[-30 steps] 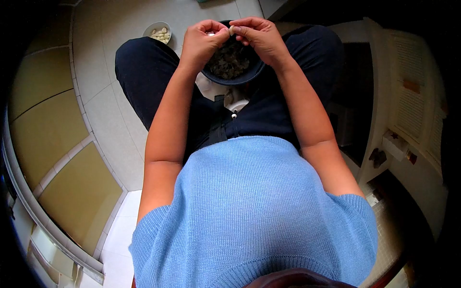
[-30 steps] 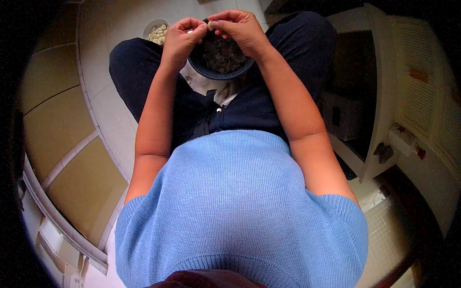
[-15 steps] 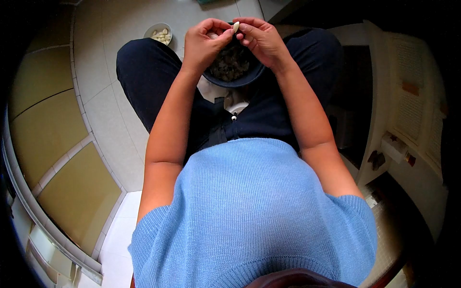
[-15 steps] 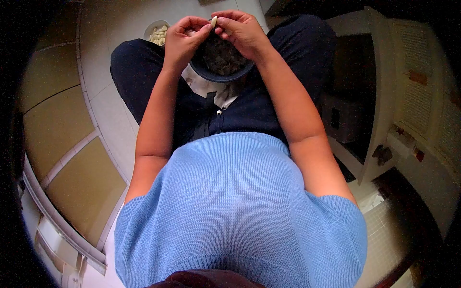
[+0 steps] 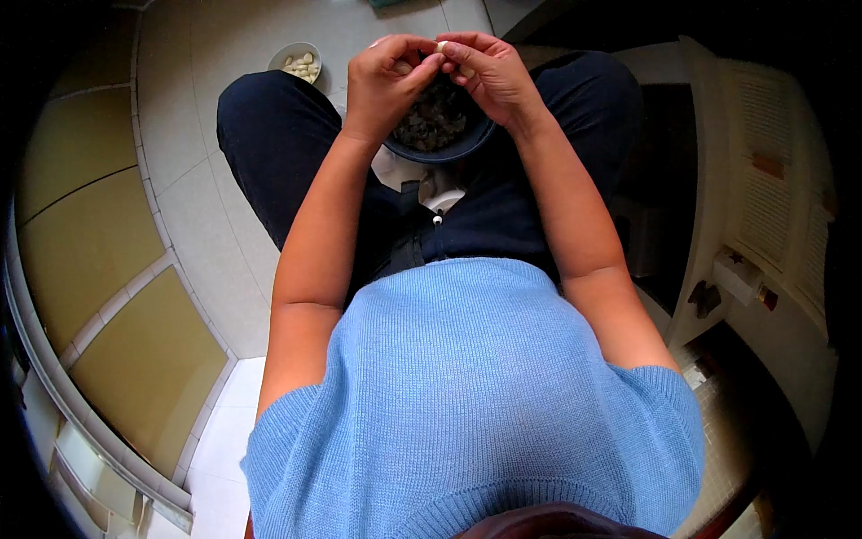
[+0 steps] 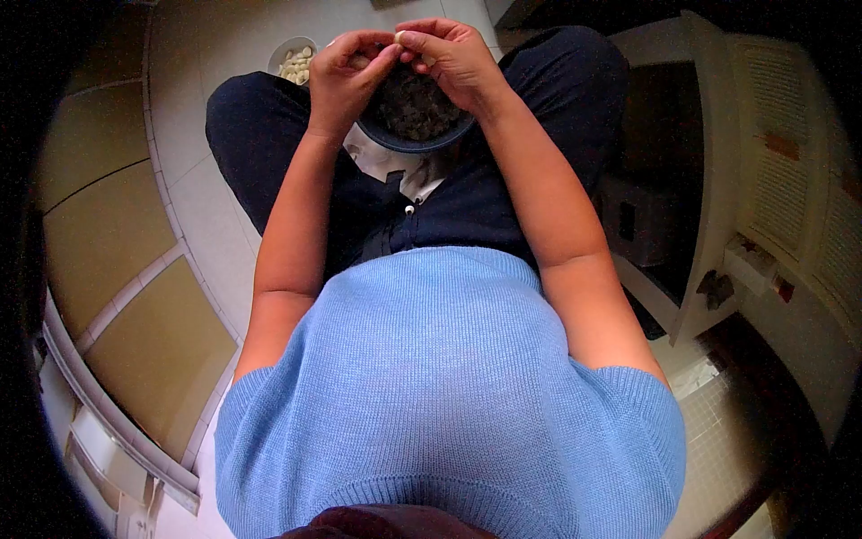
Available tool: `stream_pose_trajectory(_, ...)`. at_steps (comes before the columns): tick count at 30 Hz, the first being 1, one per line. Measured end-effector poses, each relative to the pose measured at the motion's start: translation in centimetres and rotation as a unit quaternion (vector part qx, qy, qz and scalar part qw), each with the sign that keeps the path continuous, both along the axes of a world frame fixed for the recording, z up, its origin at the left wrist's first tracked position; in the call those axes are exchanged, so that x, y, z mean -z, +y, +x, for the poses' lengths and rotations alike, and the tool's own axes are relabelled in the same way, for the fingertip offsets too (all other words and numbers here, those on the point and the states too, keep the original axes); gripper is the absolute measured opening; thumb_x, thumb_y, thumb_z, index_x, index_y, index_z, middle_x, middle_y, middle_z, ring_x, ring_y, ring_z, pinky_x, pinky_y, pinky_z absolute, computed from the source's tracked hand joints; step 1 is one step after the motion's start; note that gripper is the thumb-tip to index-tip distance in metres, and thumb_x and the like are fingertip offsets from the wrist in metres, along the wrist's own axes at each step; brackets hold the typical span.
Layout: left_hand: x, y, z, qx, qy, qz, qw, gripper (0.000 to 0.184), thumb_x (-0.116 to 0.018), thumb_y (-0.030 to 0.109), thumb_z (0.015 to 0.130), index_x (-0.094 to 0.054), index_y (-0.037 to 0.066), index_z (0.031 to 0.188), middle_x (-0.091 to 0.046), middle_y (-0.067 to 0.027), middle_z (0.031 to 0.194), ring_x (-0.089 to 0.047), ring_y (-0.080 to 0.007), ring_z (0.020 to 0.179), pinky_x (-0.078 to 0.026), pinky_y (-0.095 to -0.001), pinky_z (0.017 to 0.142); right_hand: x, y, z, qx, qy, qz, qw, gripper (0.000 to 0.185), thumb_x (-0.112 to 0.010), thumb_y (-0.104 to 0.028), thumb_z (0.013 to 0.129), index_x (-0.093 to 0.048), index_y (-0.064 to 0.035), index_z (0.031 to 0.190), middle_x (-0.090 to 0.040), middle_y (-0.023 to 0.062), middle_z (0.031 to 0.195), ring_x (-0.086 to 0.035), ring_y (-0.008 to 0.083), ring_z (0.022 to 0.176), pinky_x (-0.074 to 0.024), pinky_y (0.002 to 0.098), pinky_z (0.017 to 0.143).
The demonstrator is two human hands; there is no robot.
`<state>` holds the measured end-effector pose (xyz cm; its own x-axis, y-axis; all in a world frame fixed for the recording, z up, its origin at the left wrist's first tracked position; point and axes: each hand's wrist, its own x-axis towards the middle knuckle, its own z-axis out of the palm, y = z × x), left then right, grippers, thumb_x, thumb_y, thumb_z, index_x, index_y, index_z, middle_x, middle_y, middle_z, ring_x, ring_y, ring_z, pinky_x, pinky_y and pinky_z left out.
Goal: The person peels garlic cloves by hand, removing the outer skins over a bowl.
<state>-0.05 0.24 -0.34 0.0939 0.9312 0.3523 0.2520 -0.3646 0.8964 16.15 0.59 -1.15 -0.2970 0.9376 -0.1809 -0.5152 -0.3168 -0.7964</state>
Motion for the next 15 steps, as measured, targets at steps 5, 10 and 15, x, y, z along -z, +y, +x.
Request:
stream_pose_trajectory(5,-0.30,0.00,-0.11,-0.017,0.091,0.093,0.991,0.010,-0.070,0.010,0.072,-0.066,0.007,0.080,-0.059,-0.0053,0.066,-0.058,-0.0171,0.057,-0.046,-0.0257,0.052,-0.10,0.00,-0.02,0.005,-0.003,-0.009,1.000,0.018,-0.064,-0.007,0.081,-0.062,0.0007,0.097,-0.064,0.0059,0.083,-0.059,0.0093,0.071,-0.0456,0.0175,0.058)
stream_pose_trajectory(10,-0.56,-0.14,-0.02,-0.018,0.108,0.101,0.989,0.010,-0.070,0.011,0.072,-0.065,0.007,0.080,-0.060,-0.0058,0.068,-0.059,-0.0182,0.058,-0.047,-0.0271,0.053,0.09,-0.04,0.03,0.006,-0.009,-0.005,1.000,0.017,-0.064,-0.008,0.082,-0.062,0.0000,0.097,-0.064,0.0054,0.083,-0.059,0.0089,0.070,-0.0451,0.0178,0.057)
stream_pose_trajectory(15,-0.56,-0.14,-0.08,-0.026,0.145,0.119,0.982,0.010,-0.069,0.013,0.072,-0.065,0.008,0.080,-0.060,-0.0049,0.068,-0.060,-0.0190,0.060,-0.048,-0.0280,0.053,-0.03,-0.06,-0.01,0.009,-0.012,-0.005,1.000,0.017,-0.066,-0.008,0.080,-0.063,0.0002,0.094,-0.064,0.0054,0.082,-0.059,0.0091,0.070,-0.0450,0.0176,0.057)
